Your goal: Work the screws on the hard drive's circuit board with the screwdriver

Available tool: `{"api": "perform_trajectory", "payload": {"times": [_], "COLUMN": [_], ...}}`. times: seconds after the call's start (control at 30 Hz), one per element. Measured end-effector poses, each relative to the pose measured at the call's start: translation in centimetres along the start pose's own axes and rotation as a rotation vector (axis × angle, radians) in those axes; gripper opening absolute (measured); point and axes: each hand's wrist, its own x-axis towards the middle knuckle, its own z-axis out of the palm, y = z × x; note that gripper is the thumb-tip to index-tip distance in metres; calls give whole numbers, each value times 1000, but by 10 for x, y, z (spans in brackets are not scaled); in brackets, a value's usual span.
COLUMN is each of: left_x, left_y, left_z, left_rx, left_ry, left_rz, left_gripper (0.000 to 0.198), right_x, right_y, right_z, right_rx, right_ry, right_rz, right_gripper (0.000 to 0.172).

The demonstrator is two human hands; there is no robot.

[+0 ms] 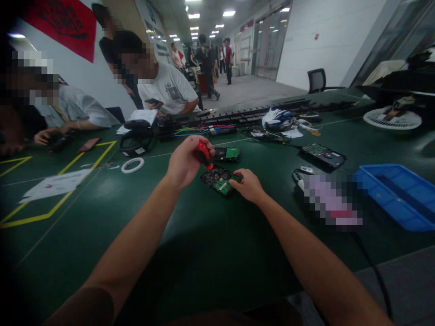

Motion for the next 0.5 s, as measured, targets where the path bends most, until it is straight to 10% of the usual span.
{"api": "perform_trajectory", "payload": {"times": [0.5], "left_x": [-1], "left_y": [-10], "left_z": [4], "left_rx": [-16], "left_ry": [139], "left_rz": [17], "left_gripper": [33], "right_x": [4], "right_y": [0], "right_z": [-5], "right_rx": [-18], "right_ry": [-17], "right_rz": [15], "right_gripper": [40]}}
